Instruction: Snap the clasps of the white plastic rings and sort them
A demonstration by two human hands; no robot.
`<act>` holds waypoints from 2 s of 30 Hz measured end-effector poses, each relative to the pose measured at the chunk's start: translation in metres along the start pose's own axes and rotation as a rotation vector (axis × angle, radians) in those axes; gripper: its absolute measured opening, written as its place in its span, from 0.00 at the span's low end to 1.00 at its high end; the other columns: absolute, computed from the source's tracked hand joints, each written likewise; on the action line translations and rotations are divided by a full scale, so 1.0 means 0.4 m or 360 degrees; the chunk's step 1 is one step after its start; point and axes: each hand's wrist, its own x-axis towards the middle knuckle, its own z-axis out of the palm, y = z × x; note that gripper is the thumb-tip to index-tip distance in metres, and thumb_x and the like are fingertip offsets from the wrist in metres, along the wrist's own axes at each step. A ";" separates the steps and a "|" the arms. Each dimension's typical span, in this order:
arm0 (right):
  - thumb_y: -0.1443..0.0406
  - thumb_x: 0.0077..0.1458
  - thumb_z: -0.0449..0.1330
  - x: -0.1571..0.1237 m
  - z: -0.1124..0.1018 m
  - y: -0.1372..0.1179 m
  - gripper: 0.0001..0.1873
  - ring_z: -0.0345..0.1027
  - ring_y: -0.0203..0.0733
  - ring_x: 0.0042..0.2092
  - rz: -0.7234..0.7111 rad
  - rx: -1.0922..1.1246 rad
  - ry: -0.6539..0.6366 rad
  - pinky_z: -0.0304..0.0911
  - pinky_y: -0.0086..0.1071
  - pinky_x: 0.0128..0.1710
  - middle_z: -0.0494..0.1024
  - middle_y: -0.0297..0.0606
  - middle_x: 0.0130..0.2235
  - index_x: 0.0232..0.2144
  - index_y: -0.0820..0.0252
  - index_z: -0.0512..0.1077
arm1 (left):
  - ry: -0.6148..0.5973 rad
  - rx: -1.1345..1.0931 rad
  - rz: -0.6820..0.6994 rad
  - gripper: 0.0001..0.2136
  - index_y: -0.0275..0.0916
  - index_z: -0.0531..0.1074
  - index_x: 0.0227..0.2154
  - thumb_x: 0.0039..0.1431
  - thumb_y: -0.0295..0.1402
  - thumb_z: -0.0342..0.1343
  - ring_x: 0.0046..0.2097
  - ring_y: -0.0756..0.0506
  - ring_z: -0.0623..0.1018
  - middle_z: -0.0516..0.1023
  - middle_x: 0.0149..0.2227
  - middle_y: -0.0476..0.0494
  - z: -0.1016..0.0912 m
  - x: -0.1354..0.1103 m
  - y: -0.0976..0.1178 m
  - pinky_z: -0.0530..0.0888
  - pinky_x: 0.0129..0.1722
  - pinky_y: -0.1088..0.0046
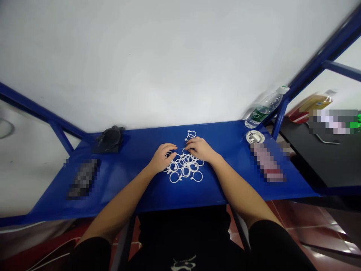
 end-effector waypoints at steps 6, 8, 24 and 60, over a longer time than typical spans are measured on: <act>0.57 0.59 0.68 -0.006 0.001 -0.027 0.13 0.73 0.52 0.50 0.0157 -0.0130 -0.0155 0.65 0.46 0.51 0.80 0.40 0.52 0.46 0.49 0.83 | -0.0147 0.0038 0.0026 0.09 0.42 0.78 0.48 0.67 0.33 0.60 0.52 0.41 0.79 0.82 0.49 0.42 0.000 0.000 0.000 0.76 0.56 0.54; 0.59 0.60 0.68 -0.004 -0.004 -0.030 0.09 0.72 0.52 0.48 0.0207 -0.0138 -0.0152 0.65 0.46 0.51 0.80 0.42 0.50 0.42 0.51 0.83 | -0.0152 0.0042 0.0036 0.09 0.43 0.79 0.48 0.67 0.33 0.60 0.51 0.41 0.80 0.83 0.48 0.42 0.001 0.001 -0.001 0.76 0.56 0.53; 0.58 0.69 0.55 0.018 0.008 -0.165 0.11 0.66 0.38 0.34 0.0315 0.0729 0.0062 0.62 0.32 0.37 0.75 0.34 0.33 0.38 0.57 0.71 | 0.0232 -0.0045 0.0367 0.07 0.43 0.81 0.43 0.66 0.31 0.59 0.41 0.47 0.83 0.84 0.40 0.45 -0.021 0.003 0.047 0.79 0.44 0.66; 0.66 0.62 0.61 -0.012 -0.053 -0.057 0.15 0.76 0.43 0.40 0.0386 0.0208 0.0012 0.70 0.37 0.43 0.83 0.39 0.44 0.50 0.54 0.79 | -0.0233 0.0103 0.0190 0.08 0.44 0.81 0.44 0.67 0.33 0.59 0.48 0.42 0.82 0.84 0.46 0.43 0.000 0.002 -0.008 0.76 0.52 0.56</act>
